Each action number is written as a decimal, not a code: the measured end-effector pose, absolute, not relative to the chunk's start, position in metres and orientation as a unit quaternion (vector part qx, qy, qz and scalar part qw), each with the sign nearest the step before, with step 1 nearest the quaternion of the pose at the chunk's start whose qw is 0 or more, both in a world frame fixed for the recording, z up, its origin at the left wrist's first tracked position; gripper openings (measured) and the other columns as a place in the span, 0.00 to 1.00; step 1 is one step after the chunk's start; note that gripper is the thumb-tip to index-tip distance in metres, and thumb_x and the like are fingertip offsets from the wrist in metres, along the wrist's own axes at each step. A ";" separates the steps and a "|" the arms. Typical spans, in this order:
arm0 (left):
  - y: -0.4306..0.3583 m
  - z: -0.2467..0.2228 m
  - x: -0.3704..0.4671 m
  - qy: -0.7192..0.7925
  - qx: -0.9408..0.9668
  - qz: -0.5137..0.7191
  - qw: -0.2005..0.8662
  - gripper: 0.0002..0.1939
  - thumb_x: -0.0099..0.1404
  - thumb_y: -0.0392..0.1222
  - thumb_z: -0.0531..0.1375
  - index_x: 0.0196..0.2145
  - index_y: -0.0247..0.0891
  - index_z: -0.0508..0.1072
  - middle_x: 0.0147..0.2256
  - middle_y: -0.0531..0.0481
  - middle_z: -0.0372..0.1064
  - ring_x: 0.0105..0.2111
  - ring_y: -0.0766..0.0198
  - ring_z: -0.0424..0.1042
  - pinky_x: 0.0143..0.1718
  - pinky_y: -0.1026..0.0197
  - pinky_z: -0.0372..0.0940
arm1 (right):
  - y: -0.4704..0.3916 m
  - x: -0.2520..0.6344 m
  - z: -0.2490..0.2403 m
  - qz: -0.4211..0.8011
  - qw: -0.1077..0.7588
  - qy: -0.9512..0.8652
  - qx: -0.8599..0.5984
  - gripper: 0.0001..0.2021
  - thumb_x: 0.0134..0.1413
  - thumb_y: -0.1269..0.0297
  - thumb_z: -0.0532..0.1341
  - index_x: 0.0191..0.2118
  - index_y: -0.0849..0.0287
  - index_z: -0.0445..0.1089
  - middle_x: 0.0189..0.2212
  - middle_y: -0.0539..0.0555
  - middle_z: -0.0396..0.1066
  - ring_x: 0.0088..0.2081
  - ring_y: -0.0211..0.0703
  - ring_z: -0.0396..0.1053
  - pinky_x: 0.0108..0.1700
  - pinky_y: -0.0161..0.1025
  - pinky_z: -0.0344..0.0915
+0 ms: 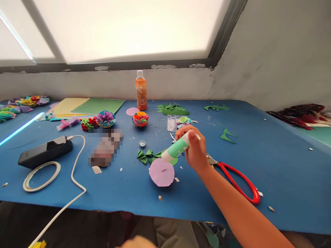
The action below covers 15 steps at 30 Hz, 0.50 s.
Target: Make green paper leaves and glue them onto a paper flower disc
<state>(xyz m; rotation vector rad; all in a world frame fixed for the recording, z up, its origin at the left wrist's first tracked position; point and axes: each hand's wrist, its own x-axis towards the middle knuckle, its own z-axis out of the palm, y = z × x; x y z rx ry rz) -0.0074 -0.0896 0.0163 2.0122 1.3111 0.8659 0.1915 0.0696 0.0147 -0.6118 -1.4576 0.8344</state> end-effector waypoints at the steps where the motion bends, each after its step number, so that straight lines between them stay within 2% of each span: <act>1: -0.082 0.021 -0.007 0.495 0.749 0.334 0.290 0.18 0.65 0.54 0.49 0.43 0.47 0.73 0.42 0.49 0.73 0.41 0.55 0.71 0.38 0.55 0.68 | 0.066 0.192 0.016 0.354 0.602 -0.668 -0.256 0.21 0.53 0.43 0.54 0.25 0.56 0.66 0.22 0.49 0.63 0.24 0.38 0.60 0.25 0.36 0.56; 4: -0.041 0.029 -0.012 0.552 0.711 0.334 0.278 0.18 0.65 0.51 0.48 0.43 0.45 0.73 0.41 0.49 0.74 0.39 0.56 0.72 0.40 0.56 0.67 | 0.055 0.192 0.021 0.310 0.538 -0.740 -0.257 0.21 0.49 0.41 0.57 0.26 0.56 0.65 0.22 0.49 0.64 0.26 0.40 0.62 0.26 0.36 0.58; 6: -0.003 0.024 -0.018 0.623 0.700 0.262 0.231 0.20 0.63 0.51 0.52 0.48 0.40 0.69 0.44 0.46 0.72 0.41 0.57 0.71 0.41 0.56 0.67 | 0.052 0.192 0.025 0.271 0.522 -0.752 -0.296 0.20 0.46 0.42 0.59 0.26 0.57 0.65 0.22 0.49 0.63 0.25 0.39 0.61 0.26 0.36 0.57; 8: 0.031 0.011 -0.022 0.671 0.709 0.165 0.142 0.25 0.62 0.52 0.53 0.51 0.34 0.64 0.48 0.41 0.67 0.45 0.53 0.69 0.43 0.54 0.65 | 0.053 0.193 0.027 0.235 0.523 -0.741 -0.350 0.20 0.44 0.43 0.62 0.26 0.57 0.64 0.23 0.49 0.64 0.25 0.38 0.60 0.25 0.36 0.56; 10: 0.053 -0.003 -0.023 0.682 0.706 0.145 0.121 0.26 0.60 0.53 0.55 0.49 0.30 0.64 0.48 0.37 0.66 0.46 0.49 0.67 0.45 0.52 0.63 | 0.059 0.195 0.030 0.234 0.512 -0.716 -0.412 0.19 0.42 0.46 0.64 0.28 0.57 0.65 0.23 0.49 0.63 0.24 0.37 0.59 0.24 0.35 0.55; 12: 0.062 -0.013 -0.022 0.684 0.706 0.142 0.113 0.21 0.60 0.52 0.55 0.44 0.33 0.67 0.44 0.40 0.67 0.44 0.50 0.68 0.42 0.54 0.64 | 0.066 0.198 0.032 0.277 0.459 -0.694 -0.481 0.17 0.42 0.48 0.64 0.31 0.57 0.66 0.21 0.47 0.61 0.21 0.36 0.57 0.22 0.34 0.54; 15: 0.063 -0.019 -0.020 0.682 0.709 0.147 0.103 0.16 0.61 0.51 0.54 0.39 0.37 0.68 0.41 0.45 0.68 0.42 0.53 0.69 0.37 0.57 0.64 | 0.074 0.205 0.034 0.344 0.323 -0.691 -0.548 0.15 0.43 0.51 0.64 0.33 0.56 0.66 0.15 0.42 0.55 0.17 0.34 0.51 0.19 0.32 0.49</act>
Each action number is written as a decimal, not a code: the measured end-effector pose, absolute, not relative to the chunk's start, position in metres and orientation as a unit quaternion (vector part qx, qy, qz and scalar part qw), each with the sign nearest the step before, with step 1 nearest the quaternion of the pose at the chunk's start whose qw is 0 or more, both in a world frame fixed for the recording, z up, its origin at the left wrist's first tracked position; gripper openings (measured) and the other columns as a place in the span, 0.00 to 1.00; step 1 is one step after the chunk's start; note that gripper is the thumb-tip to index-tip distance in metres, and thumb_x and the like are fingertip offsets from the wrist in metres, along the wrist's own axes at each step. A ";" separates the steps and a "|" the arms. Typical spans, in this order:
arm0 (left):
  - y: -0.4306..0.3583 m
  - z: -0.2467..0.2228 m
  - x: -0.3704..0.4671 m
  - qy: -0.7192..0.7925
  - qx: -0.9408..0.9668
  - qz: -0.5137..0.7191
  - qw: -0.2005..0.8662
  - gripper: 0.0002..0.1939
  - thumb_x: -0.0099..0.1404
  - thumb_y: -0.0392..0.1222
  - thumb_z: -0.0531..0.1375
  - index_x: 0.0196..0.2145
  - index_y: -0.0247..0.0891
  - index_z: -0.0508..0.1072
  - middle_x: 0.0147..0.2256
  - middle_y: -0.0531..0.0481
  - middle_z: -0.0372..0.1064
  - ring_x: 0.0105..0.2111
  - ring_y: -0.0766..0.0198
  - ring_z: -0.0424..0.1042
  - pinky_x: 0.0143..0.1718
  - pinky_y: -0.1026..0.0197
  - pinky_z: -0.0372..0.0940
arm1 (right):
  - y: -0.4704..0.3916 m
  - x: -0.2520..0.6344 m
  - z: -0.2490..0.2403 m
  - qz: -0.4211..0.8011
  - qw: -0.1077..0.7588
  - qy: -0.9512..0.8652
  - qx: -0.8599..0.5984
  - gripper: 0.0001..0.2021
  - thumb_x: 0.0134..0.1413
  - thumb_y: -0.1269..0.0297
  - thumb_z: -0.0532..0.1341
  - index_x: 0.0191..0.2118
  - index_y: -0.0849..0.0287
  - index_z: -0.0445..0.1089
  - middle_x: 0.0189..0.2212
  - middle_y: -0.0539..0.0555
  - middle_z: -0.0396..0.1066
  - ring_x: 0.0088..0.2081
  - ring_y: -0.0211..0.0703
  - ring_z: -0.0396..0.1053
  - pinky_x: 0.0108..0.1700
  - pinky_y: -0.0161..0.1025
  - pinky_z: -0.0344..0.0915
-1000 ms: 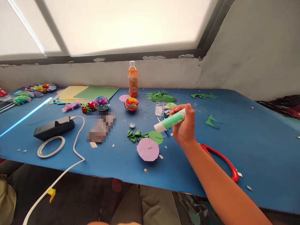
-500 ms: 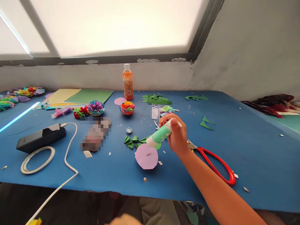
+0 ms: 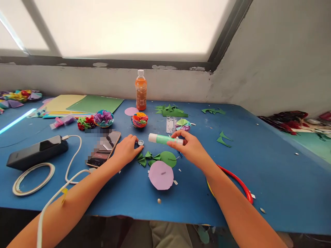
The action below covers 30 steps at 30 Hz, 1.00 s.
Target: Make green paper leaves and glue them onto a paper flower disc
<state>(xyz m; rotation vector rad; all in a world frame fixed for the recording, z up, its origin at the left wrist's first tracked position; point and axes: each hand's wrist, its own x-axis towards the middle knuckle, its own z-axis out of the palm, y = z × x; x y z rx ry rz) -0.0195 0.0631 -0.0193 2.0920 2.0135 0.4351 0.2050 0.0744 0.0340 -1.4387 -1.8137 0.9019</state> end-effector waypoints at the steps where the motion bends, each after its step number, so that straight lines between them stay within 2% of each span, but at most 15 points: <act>1: 0.063 -0.020 -0.019 0.681 0.709 0.152 0.099 0.15 0.61 0.52 0.54 0.39 0.38 0.68 0.41 0.46 0.68 0.42 0.53 0.69 0.36 0.58 0.63 | 0.076 0.208 0.033 0.354 0.285 -0.696 -0.556 0.15 0.43 0.52 0.64 0.33 0.56 0.65 0.15 0.42 0.54 0.17 0.33 0.50 0.19 0.32 0.48; 3: 0.063 -0.020 -0.019 0.680 0.708 0.164 0.097 0.16 0.60 0.53 0.54 0.38 0.39 0.69 0.42 0.47 0.69 0.42 0.54 0.69 0.34 0.59 0.63 | 0.075 0.215 0.029 0.362 0.244 -0.704 -0.560 0.15 0.44 0.53 0.63 0.34 0.56 0.64 0.15 0.41 0.55 0.17 0.33 0.50 0.19 0.32 0.48; 6: 0.064 -0.019 -0.022 0.680 0.700 0.188 0.110 0.14 0.61 0.52 0.54 0.38 0.40 0.69 0.40 0.49 0.70 0.38 0.56 0.71 0.31 0.60 0.61 | 0.069 0.223 0.013 0.340 0.249 -0.716 -0.557 0.14 0.47 0.53 0.61 0.35 0.56 0.62 0.17 0.42 0.58 0.18 0.35 0.54 0.20 0.32 0.51; 9: 0.061 -0.015 -0.024 0.680 0.687 0.219 0.129 0.15 0.60 0.50 0.54 0.41 0.41 0.70 0.34 0.51 0.72 0.33 0.59 0.71 0.31 0.61 0.61 | 0.063 0.225 -0.003 0.231 0.259 -0.785 -0.513 0.10 0.49 0.60 0.62 0.35 0.57 0.63 0.29 0.50 0.65 0.28 0.40 0.64 0.28 0.36 0.60; 12: 0.053 -0.009 -0.024 0.652 0.679 0.294 0.166 0.15 0.59 0.48 0.56 0.41 0.40 0.70 0.30 0.52 0.70 0.29 0.63 0.69 0.32 0.62 0.62 | 0.060 0.225 -0.011 0.086 0.247 -0.856 -0.445 0.05 0.51 0.68 0.61 0.35 0.60 0.65 0.38 0.56 0.66 0.37 0.44 0.66 0.38 0.40 0.63; 14: 0.046 -0.006 -0.022 0.615 0.668 0.359 0.216 0.15 0.57 0.46 0.58 0.40 0.38 0.71 0.30 0.52 0.70 0.26 0.66 0.67 0.30 0.63 0.62 | 0.058 0.227 -0.011 0.000 0.221 -0.884 -0.413 0.03 0.54 0.70 0.59 0.35 0.61 0.68 0.36 0.57 0.68 0.36 0.45 0.66 0.39 0.41 0.62; 16: 0.040 -0.004 -0.019 0.572 0.658 0.402 0.278 0.15 0.56 0.44 0.60 0.41 0.37 0.71 0.29 0.53 0.69 0.26 0.68 0.65 0.28 0.65 0.62 | 0.055 0.229 -0.010 -0.054 0.173 -0.901 -0.395 0.04 0.56 0.69 0.57 0.34 0.61 0.70 0.32 0.56 0.69 0.33 0.45 0.65 0.36 0.41 0.61; 18: 0.035 -0.002 -0.017 0.529 0.651 0.428 0.337 0.16 0.54 0.43 0.62 0.41 0.37 0.71 0.29 0.53 0.68 0.26 0.68 0.65 0.27 0.66 0.63 | 0.052 0.231 -0.010 -0.069 0.134 -0.905 -0.397 0.06 0.56 0.69 0.57 0.34 0.61 0.72 0.30 0.55 0.69 0.31 0.44 0.65 0.34 0.40 0.61; 21: 0.029 -0.001 -0.015 0.471 0.642 0.440 0.415 0.17 0.53 0.43 0.64 0.42 0.37 0.72 0.30 0.53 0.66 0.27 0.69 0.64 0.28 0.66 0.64 | 0.050 0.230 -0.012 -0.070 0.121 -0.895 -0.424 0.07 0.56 0.70 0.57 0.34 0.62 0.73 0.31 0.55 0.68 0.32 0.44 0.65 0.34 0.39 0.61; 26: 0.023 0.000 -0.013 0.380 0.618 0.448 0.522 0.16 0.54 0.38 0.64 0.42 0.39 0.73 0.33 0.52 0.63 0.30 0.69 0.65 0.31 0.66 0.66 | 0.053 0.226 -0.010 -0.091 0.076 -0.904 -0.410 0.07 0.56 0.72 0.56 0.30 0.63 0.70 0.31 0.57 0.68 0.31 0.45 0.64 0.33 0.39 0.60; 28: 0.023 0.000 -0.013 0.354 0.601 0.461 0.549 0.15 0.54 0.37 0.64 0.42 0.40 0.74 0.34 0.52 0.62 0.31 0.70 0.65 0.32 0.66 0.67 | 0.053 0.224 -0.003 -0.095 0.098 -0.906 -0.402 0.07 0.57 0.73 0.53 0.31 0.63 0.67 0.31 0.57 0.68 0.31 0.44 0.64 0.34 0.40 0.59; 30: 0.022 0.000 -0.012 0.346 0.584 0.464 0.569 0.15 0.54 0.36 0.64 0.41 0.41 0.75 0.36 0.52 0.63 0.31 0.70 0.66 0.33 0.67 0.67 | 0.050 0.221 0.009 -0.085 0.161 -0.898 -0.400 0.08 0.60 0.71 0.50 0.33 0.62 0.64 0.28 0.55 0.68 0.29 0.42 0.63 0.32 0.38 0.59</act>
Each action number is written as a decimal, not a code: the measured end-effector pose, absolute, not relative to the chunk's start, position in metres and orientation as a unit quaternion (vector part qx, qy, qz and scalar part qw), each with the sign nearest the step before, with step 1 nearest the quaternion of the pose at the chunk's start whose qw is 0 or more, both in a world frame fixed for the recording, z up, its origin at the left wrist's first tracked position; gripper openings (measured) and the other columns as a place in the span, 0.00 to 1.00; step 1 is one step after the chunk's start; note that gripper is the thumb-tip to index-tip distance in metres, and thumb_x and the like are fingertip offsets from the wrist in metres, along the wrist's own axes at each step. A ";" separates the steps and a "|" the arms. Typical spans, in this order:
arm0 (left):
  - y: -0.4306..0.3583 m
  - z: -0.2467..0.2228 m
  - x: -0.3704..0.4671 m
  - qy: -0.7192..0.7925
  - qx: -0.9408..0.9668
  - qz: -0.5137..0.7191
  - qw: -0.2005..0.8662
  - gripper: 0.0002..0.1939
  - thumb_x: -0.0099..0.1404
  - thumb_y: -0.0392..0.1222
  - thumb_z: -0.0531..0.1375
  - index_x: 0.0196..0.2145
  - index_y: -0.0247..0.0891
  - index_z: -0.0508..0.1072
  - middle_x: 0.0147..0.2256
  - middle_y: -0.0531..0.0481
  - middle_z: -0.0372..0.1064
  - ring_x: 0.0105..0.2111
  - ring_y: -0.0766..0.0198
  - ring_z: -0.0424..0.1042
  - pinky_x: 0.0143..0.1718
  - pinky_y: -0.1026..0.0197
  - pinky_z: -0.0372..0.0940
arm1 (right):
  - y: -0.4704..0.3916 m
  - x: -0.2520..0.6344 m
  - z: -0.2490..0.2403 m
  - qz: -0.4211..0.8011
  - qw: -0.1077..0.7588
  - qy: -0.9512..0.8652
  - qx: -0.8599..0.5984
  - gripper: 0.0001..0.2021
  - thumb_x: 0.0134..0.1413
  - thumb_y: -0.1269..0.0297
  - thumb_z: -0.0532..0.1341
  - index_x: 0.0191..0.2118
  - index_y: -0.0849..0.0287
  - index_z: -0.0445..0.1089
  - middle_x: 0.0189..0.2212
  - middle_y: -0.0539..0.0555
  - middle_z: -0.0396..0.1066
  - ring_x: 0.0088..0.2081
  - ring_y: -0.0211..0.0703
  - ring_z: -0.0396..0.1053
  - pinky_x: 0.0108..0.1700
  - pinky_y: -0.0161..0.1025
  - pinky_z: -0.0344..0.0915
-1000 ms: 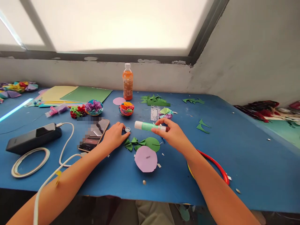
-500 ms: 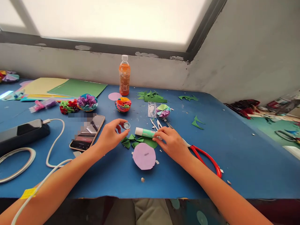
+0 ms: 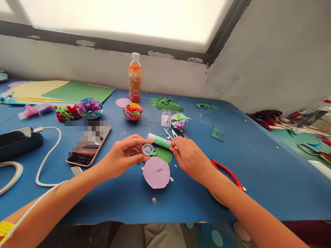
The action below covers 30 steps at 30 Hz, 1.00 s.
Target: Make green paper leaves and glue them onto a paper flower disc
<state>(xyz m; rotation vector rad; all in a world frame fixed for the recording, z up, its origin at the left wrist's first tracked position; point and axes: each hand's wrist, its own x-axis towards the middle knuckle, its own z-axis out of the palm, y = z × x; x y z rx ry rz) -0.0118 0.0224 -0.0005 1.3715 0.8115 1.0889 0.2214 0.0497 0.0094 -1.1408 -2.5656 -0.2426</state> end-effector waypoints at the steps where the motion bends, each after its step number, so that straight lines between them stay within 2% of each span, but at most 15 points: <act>1: 0.022 -0.001 -0.012 0.350 0.575 0.459 0.580 0.15 0.55 0.36 0.64 0.42 0.41 0.75 0.37 0.51 0.64 0.32 0.70 0.66 0.34 0.67 0.68 | 0.048 0.219 0.016 -0.073 0.195 -0.894 -0.396 0.07 0.61 0.71 0.49 0.34 0.61 0.62 0.26 0.53 0.67 0.27 0.41 0.62 0.29 0.36 0.58; 3: 0.022 -0.002 -0.011 0.368 0.558 0.439 0.601 0.17 0.56 0.37 0.64 0.44 0.40 0.73 0.37 0.50 0.68 0.32 0.69 0.68 0.34 0.66 0.68 | 0.043 0.214 0.028 -0.045 0.243 -0.895 -0.371 0.06 0.62 0.69 0.47 0.35 0.59 0.60 0.22 0.49 0.65 0.22 0.37 0.59 0.24 0.33 0.54; 6: 0.021 -0.004 -0.010 0.397 0.565 0.414 0.593 0.20 0.56 0.40 0.63 0.48 0.39 0.71 0.35 0.50 0.70 0.32 0.66 0.70 0.34 0.64 0.69 | 0.038 0.205 0.036 -0.025 0.265 -0.911 -0.314 0.06 0.62 0.70 0.48 0.35 0.59 0.59 0.22 0.47 0.65 0.19 0.34 0.56 0.23 0.32 0.52; 12: 0.020 -0.005 -0.007 0.390 0.689 0.402 0.460 0.15 0.58 0.36 0.60 0.44 0.37 0.71 0.37 0.48 0.68 0.29 0.69 0.67 0.32 0.65 0.68 | 0.034 0.198 0.021 -0.111 0.195 -0.938 -0.265 0.09 0.60 0.73 0.49 0.32 0.61 0.64 0.22 0.50 0.67 0.24 0.39 0.62 0.28 0.36 0.54; 17: 0.018 -0.008 -0.007 0.369 0.755 0.399 0.368 0.15 0.59 0.34 0.58 0.45 0.37 0.70 0.34 0.49 0.67 0.29 0.69 0.66 0.31 0.65 0.67 | 0.030 0.198 0.018 -0.157 0.170 -0.938 -0.259 0.10 0.60 0.73 0.50 0.30 0.60 0.64 0.21 0.49 0.64 0.23 0.39 0.59 0.27 0.38 0.51; 20: 0.017 -0.009 -0.007 0.367 0.773 0.387 0.343 0.15 0.60 0.34 0.58 0.45 0.37 0.69 0.34 0.49 0.67 0.29 0.69 0.66 0.33 0.65 0.66 | 0.028 0.197 0.022 -0.166 0.155 -0.941 -0.252 0.12 0.60 0.73 0.48 0.28 0.60 0.64 0.20 0.49 0.62 0.21 0.39 0.56 0.26 0.38 0.49; 30: 0.016 -0.013 -0.008 0.363 0.818 0.330 0.301 0.13 0.63 0.36 0.55 0.47 0.35 0.68 0.33 0.49 0.65 0.30 0.69 0.65 0.36 0.66 0.64 | 0.023 0.195 0.017 -0.202 0.135 -0.934 -0.261 0.14 0.60 0.76 0.46 0.28 0.60 0.64 0.19 0.49 0.61 0.20 0.38 0.55 0.27 0.37 0.47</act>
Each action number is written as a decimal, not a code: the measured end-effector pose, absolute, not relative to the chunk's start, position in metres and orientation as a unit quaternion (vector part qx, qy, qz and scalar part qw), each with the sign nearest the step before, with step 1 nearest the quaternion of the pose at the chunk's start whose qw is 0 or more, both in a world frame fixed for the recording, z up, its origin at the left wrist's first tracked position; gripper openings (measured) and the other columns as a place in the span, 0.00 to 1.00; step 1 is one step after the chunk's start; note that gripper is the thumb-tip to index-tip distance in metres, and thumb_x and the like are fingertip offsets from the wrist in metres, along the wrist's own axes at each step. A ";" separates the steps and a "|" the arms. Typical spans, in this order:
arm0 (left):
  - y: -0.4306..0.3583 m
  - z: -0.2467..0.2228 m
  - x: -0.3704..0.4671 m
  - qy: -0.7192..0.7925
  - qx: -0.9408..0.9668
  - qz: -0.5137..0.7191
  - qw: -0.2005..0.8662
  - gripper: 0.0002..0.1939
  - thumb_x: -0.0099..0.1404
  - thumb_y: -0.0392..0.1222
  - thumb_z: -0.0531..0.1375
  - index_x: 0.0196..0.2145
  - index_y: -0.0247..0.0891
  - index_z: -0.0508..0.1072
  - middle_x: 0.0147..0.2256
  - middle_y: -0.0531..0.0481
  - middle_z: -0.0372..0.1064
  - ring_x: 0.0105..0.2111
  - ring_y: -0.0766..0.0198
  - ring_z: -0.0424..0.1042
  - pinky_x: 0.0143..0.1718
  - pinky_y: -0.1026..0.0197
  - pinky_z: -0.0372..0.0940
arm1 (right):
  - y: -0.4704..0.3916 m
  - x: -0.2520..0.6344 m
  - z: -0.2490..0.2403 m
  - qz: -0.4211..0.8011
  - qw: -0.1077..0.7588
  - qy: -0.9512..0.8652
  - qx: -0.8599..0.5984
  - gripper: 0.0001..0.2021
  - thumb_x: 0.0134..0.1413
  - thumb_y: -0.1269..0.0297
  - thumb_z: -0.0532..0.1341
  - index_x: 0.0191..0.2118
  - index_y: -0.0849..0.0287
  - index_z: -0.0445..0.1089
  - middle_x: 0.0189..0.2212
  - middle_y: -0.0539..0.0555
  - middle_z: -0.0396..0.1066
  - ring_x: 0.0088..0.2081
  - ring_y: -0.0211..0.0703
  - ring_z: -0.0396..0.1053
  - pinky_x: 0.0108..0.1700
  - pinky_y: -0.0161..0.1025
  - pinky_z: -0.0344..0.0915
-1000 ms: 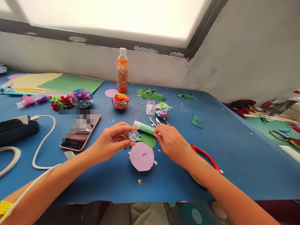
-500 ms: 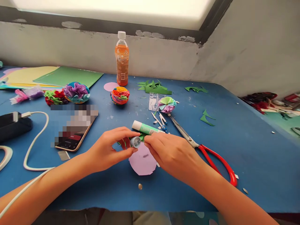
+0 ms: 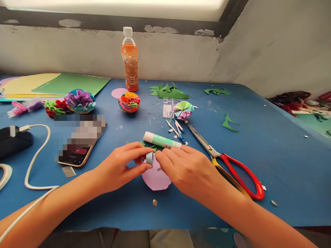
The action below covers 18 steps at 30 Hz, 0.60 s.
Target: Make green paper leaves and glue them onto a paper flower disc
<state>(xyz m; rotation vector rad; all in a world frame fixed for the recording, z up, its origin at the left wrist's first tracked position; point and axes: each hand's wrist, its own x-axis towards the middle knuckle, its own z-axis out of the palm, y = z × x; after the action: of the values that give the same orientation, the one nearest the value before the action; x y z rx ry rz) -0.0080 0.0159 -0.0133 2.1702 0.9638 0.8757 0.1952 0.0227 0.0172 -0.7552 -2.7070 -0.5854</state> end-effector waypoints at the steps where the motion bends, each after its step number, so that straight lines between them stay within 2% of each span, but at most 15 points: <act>1: 0.016 -0.013 -0.008 0.367 0.817 0.328 0.300 0.13 0.63 0.36 0.55 0.46 0.35 0.69 0.33 0.49 0.66 0.30 0.69 0.65 0.36 0.66 0.64 | 0.023 0.195 0.016 -0.209 0.136 -0.933 -0.261 0.13 0.60 0.75 0.46 0.28 0.60 0.64 0.19 0.49 0.61 0.20 0.38 0.54 0.27 0.37 0.46; 8: 0.016 -0.015 -0.005 0.392 0.798 0.307 0.340 0.10 0.64 0.40 0.55 0.41 0.36 0.71 0.29 0.51 0.65 0.28 0.68 0.63 0.32 0.66 0.63 | 0.023 0.193 0.013 -0.222 0.144 -0.924 -0.276 0.12 0.58 0.77 0.48 0.26 0.60 0.62 0.17 0.48 0.59 0.19 0.38 0.53 0.26 0.38 0.44; 13: 0.014 -0.013 -0.001 0.413 0.765 0.286 0.403 0.10 0.64 0.43 0.53 0.33 0.37 0.71 0.27 0.51 0.64 0.28 0.67 0.62 0.30 0.66 0.62 | 0.023 0.196 0.016 -0.204 0.149 -0.929 -0.271 0.14 0.59 0.77 0.46 0.26 0.59 0.61 0.18 0.48 0.59 0.20 0.37 0.53 0.27 0.37 0.45; 18: 0.014 -0.009 -0.002 0.414 0.719 0.304 0.468 0.09 0.65 0.43 0.53 0.34 0.38 0.70 0.29 0.52 0.63 0.28 0.68 0.62 0.29 0.67 0.62 | 0.024 0.200 0.019 -0.198 0.170 -0.927 -0.268 0.13 0.59 0.76 0.47 0.27 0.60 0.63 0.18 0.48 0.60 0.19 0.37 0.53 0.26 0.37 0.45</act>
<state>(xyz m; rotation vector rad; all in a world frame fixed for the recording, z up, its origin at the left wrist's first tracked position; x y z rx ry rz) -0.0018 0.0137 -0.0090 1.7627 1.0154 0.7457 0.2004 0.0244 0.0186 -0.7619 -2.6344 -0.5619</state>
